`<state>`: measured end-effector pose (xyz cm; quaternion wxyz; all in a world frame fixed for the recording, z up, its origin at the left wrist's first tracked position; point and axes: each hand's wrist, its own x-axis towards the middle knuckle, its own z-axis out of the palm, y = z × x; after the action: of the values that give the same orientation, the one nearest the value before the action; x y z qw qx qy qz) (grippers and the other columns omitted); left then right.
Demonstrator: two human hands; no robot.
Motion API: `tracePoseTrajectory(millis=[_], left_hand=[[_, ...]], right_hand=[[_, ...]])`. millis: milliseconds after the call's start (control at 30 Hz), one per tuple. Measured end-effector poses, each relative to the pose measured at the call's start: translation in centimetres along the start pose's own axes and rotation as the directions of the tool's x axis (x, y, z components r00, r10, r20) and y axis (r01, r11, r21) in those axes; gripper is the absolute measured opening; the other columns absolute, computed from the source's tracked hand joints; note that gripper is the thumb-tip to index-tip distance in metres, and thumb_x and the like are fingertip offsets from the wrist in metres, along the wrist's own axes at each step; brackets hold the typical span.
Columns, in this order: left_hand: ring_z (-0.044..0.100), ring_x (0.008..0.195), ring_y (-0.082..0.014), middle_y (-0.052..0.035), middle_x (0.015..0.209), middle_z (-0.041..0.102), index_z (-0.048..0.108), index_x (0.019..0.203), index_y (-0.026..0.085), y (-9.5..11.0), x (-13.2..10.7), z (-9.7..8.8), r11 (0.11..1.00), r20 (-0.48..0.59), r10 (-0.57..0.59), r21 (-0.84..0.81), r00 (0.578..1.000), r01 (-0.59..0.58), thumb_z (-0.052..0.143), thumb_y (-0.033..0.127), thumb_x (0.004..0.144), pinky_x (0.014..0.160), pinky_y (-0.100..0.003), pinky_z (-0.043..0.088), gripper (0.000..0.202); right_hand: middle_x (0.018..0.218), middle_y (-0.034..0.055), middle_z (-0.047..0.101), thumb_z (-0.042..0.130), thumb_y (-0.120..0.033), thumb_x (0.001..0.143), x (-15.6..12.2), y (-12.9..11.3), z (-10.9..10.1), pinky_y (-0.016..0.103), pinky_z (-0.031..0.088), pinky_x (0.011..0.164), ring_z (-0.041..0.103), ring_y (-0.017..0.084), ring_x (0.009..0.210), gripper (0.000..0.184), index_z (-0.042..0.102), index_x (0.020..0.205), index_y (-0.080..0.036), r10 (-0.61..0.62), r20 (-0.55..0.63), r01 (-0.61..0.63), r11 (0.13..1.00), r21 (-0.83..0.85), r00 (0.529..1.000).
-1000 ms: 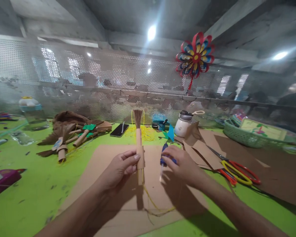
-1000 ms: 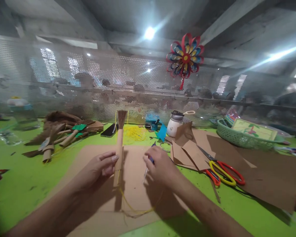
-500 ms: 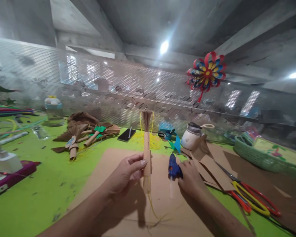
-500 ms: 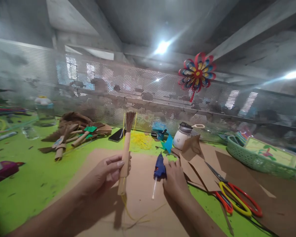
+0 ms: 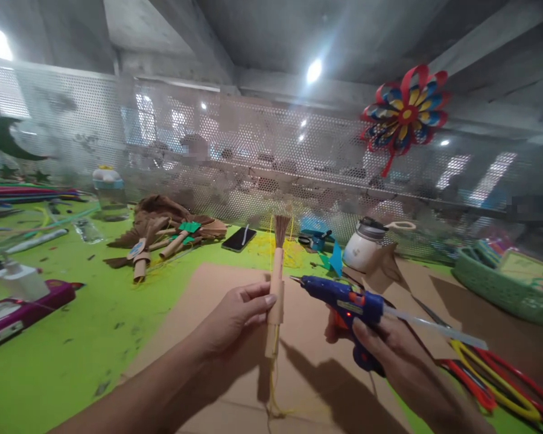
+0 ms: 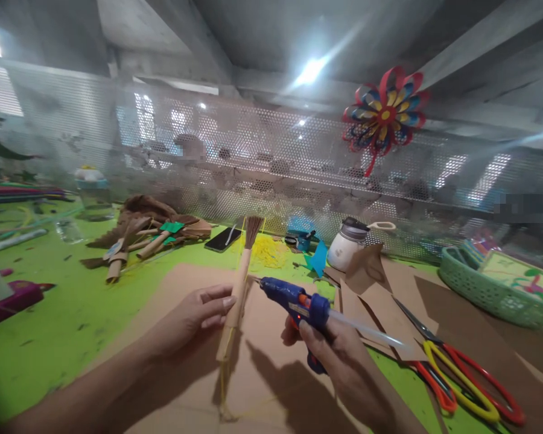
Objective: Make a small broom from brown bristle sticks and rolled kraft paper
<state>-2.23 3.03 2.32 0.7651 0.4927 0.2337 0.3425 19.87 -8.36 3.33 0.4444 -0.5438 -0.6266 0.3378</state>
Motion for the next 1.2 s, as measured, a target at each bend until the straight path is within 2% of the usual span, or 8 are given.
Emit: tracePoseTrajectory(millis=[133,267,400,533,967,1200], left_hand=[[0.062,0.094,-0.0199,-0.0105,0.103,0.069,0.067,0.111,0.016,0.0,0.0,-0.1,1.000,-0.007,0.017,0.004,1.000,-0.017,0.074,0.024,0.074,0.084,-0.028,0.046,0.038],[0.061,0.085,-0.0155,-0.0080,0.097,0.069,0.069,0.105,0.016,-0.4,0.0,-0.2,0.999,-0.014,0.015,0.043,1.000,-0.014,0.075,0.026,0.073,0.075,-0.023,0.045,0.034],[0.060,0.079,-0.0129,-0.0070,0.091,0.070,0.071,0.103,0.016,-0.4,0.0,-0.1,0.999,0.014,0.016,0.027,1.000,-0.016,0.074,0.024,0.073,0.072,-0.021,0.045,0.031],[0.062,0.080,-0.0147,-0.0093,0.094,0.070,0.070,0.106,0.015,-0.3,0.0,-0.1,1.000,0.043,0.003,0.017,0.999,-0.004,0.073,0.025,0.075,0.076,-0.024,0.047,0.032],[0.064,0.079,-0.0154,-0.0117,0.095,0.071,0.070,0.106,0.012,0.1,-0.2,0.3,0.999,0.035,-0.016,-0.027,0.999,0.017,0.074,0.022,0.073,0.076,-0.025,0.048,0.034],[0.063,0.076,-0.0156,-0.0119,0.092,0.071,0.069,0.108,0.013,-0.4,0.0,-0.2,0.999,0.056,-0.005,-0.047,0.998,0.007,0.071,0.021,0.076,0.071,-0.024,0.048,0.033]], right_hand=[[0.085,0.0055,0.061,0.037,-0.054,0.093,-0.5,-0.9,-0.1,0.027,0.038,0.055,0.048,0.015,0.063,0.042,0.064,0.090,-0.022,0.042,-0.033,-0.047,0.981,-0.190,0.999],[0.079,0.0048,0.058,0.035,-0.055,0.093,-1.0,-0.7,-0.3,0.029,0.039,0.057,0.049,0.017,0.066,0.044,0.064,0.083,-0.023,0.044,-0.074,-0.065,0.949,-0.309,0.996],[0.084,0.0051,0.060,0.034,-0.051,0.094,-1.2,-0.2,-0.3,0.032,0.041,0.065,0.052,0.020,0.074,0.041,0.062,0.084,-0.023,0.018,-0.075,-0.041,0.948,-0.314,0.997],[0.083,0.0044,0.058,0.035,-0.049,0.095,-1.3,0.0,-0.4,0.033,0.041,0.067,0.052,0.020,0.075,0.038,0.061,0.084,-0.023,0.018,-0.084,-0.046,0.937,-0.346,0.996],[0.084,0.0059,0.062,0.033,-0.050,0.095,-1.5,0.2,-0.8,0.035,0.044,0.071,0.057,0.022,0.080,0.042,0.061,0.082,-0.022,0.010,-0.058,-0.032,0.925,-0.379,0.998],[0.074,0.0051,0.060,0.034,-0.051,0.094,-1.6,0.0,-0.7,0.030,0.043,0.057,0.054,0.018,0.065,0.045,0.063,0.077,-0.021,-0.003,-0.045,-0.015,0.917,-0.397,0.999]])
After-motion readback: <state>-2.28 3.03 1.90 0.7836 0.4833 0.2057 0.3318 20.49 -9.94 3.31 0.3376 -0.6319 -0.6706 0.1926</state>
